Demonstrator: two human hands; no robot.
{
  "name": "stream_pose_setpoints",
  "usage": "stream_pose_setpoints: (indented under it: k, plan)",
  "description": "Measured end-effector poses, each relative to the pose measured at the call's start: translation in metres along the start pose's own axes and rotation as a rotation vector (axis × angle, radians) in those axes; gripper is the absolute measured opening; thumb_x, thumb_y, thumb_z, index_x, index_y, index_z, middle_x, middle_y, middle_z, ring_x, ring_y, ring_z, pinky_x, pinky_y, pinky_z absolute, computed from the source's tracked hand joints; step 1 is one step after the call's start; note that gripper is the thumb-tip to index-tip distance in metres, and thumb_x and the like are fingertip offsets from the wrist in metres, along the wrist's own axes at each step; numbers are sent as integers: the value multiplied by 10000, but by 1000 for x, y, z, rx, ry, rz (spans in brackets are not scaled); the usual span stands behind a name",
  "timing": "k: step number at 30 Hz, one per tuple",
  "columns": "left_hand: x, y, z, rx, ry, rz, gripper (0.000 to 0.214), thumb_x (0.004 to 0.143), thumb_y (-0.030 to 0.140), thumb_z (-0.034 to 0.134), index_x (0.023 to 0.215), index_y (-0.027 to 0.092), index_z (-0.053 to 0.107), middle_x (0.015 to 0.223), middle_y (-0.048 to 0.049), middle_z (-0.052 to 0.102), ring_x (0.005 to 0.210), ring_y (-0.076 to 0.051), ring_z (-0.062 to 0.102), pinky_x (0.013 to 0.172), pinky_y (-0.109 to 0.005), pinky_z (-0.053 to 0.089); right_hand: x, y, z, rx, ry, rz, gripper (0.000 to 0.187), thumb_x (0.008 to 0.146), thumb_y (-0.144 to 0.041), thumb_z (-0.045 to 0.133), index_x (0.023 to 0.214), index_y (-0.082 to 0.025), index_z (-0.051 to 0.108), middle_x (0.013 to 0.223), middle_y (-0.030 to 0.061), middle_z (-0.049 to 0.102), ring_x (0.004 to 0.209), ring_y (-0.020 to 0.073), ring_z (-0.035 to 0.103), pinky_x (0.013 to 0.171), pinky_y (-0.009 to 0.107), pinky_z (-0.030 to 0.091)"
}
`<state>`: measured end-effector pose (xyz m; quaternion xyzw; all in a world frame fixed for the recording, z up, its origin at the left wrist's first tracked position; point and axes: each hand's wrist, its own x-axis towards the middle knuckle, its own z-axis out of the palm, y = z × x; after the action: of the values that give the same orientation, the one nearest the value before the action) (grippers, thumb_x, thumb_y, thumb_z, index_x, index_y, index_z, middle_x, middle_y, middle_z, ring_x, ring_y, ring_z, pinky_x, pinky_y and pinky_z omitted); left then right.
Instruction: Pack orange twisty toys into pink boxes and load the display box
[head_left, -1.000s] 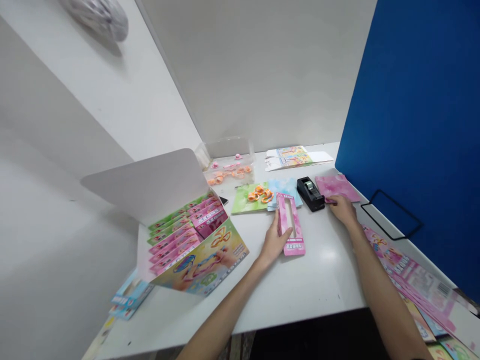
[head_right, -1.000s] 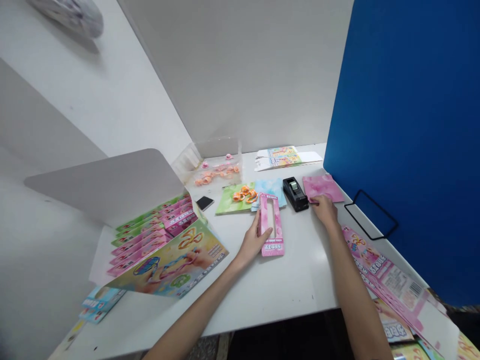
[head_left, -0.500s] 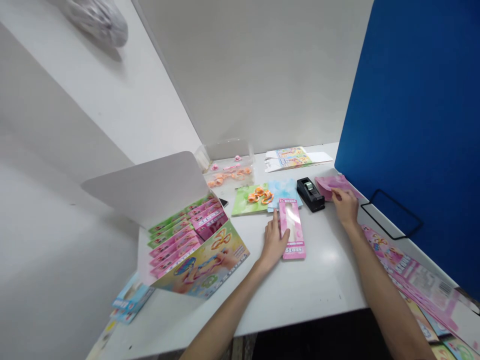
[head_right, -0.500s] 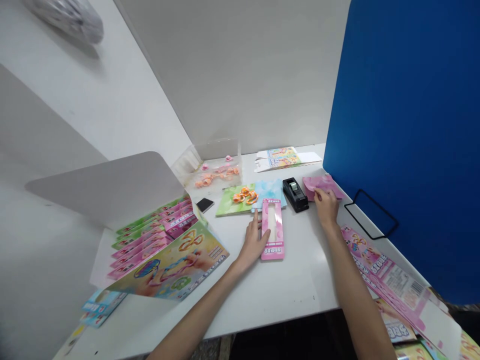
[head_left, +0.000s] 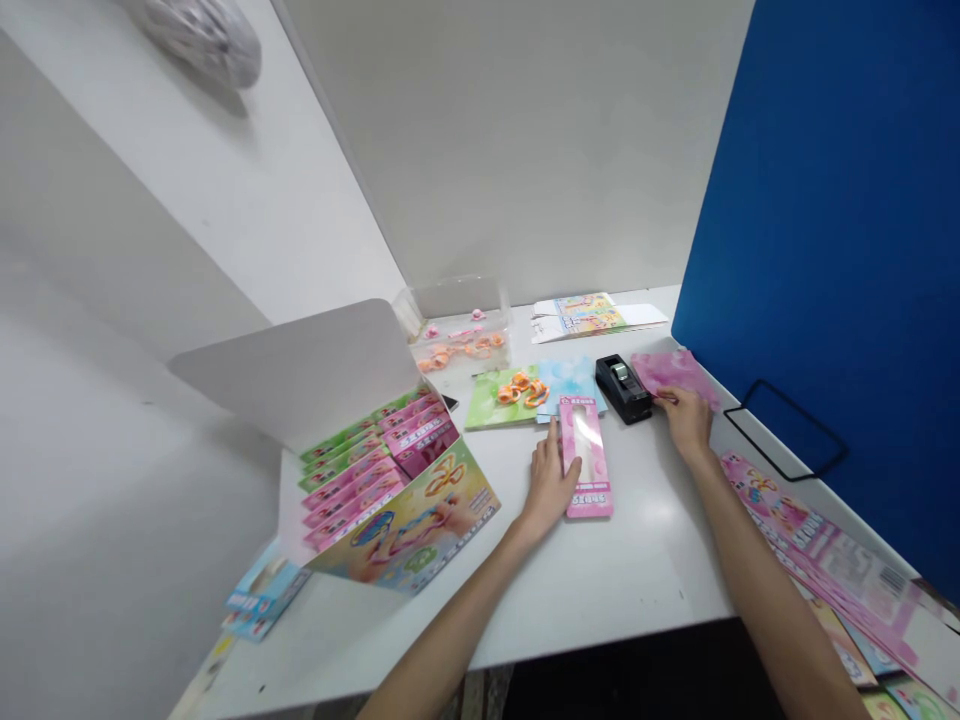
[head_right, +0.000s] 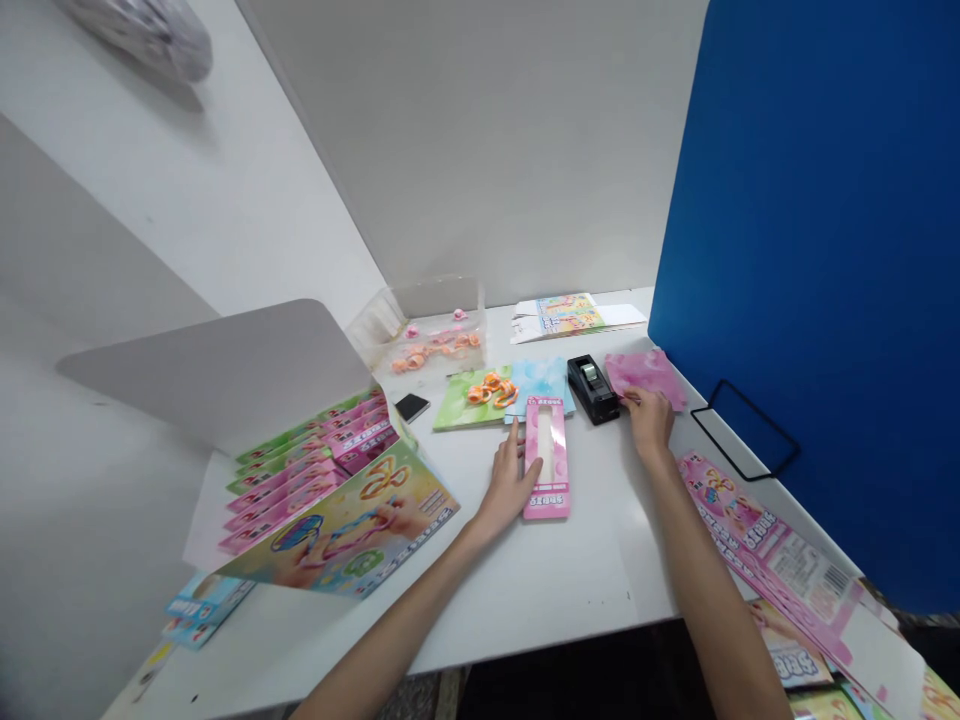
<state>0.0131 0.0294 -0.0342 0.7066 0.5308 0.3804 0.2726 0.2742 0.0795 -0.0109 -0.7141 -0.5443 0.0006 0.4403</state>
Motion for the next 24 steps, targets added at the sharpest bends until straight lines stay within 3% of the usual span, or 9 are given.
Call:
stream_pose_setpoints:
  k: [2, 5, 8, 10, 12, 17, 21, 24]
  plan:
    - [-1, 2, -1, -16, -8, -8, 701, 858, 292, 510, 1505, 232, 247, 1232, -129, 496, 1162, -271, 481, 1055, -459, 352, 0, -5, -6, -10, 10, 26, 241, 865, -266, 546, 933, -160, 752, 912, 143, 750, 826, 290, 638, 792, 404, 458]
    - [-1, 6, -3, -7, -1, -23, 672, 862, 299, 513, 1489, 220, 283, 1256, -138, 483, 1196, -274, 456, 1062, -452, 339, 2, -17, -21, 26, 252, 3, 261, 905, -298, 514, 946, -157, 730, 923, 148, 742, 894, 296, 647, 903, 441, 431]
    - [-2, 11, -4, 55, 18, -44, 615, 879, 324, 506, 1462, 220, 339, 1275, -141, 491, 1208, -287, 443, 1061, -467, 324, 2, -32, -34, 268, 552, 17, 299, 916, -413, 510, 975, -159, 656, 948, 137, 717, 905, 269, 663, 911, 428, 458]
    - [-2, 13, -5, 87, 30, -51, 563, 884, 335, 515, 1426, 240, 398, 1281, -129, 507, 1215, -291, 444, 1060, -475, 317, 2, -40, -37, 528, 612, 78, 329, 889, -467, 533, 1023, -169, 572, 888, 106, 704, 817, 246, 689, 830, 411, 513]
    - [-2, 16, -7, 77, 37, -35, 508, 888, 352, 528, 1382, 259, 456, 1287, -112, 526, 1230, -285, 444, 1071, -469, 310, 1, -48, -35, 793, 508, 147, 355, 838, -483, 590, 1024, -191, 509, 794, 54, 690, 700, 222, 696, 739, 385, 547]
    - [0, 17, -12, -165, 22, 51, 570, 874, 451, 576, 1386, 231, 453, 1312, -111, 562, 1266, -257, 469, 1104, -437, 314, -15, -70, -9, 1209, -42, 310, 417, 634, -450, 796, 818, -233, 490, 703, -21, 686, 589, 174, 692, 603, 286, 550]
    - [5, 16, -10, -502, 12, -1, 606, 815, 562, 619, 1287, 191, 538, 1322, -132, 588, 1254, -273, 522, 1084, -412, 369, -45, -90, 11, 1268, -497, 340, 442, 592, -443, 845, 690, -223, 474, 632, -14, 683, 605, 188, 708, 602, 275, 542]
    - [11, 15, -8, -802, 120, -154, 521, 782, 587, 631, 1082, 161, 620, 1181, -135, 674, 1143, -273, 606, 1008, -393, 440, -64, -99, 19, 1139, -759, 290, 418, 624, -476, 828, 681, -212, 510, 607, -1, 681, 575, 191, 689, 554, 278, 524]
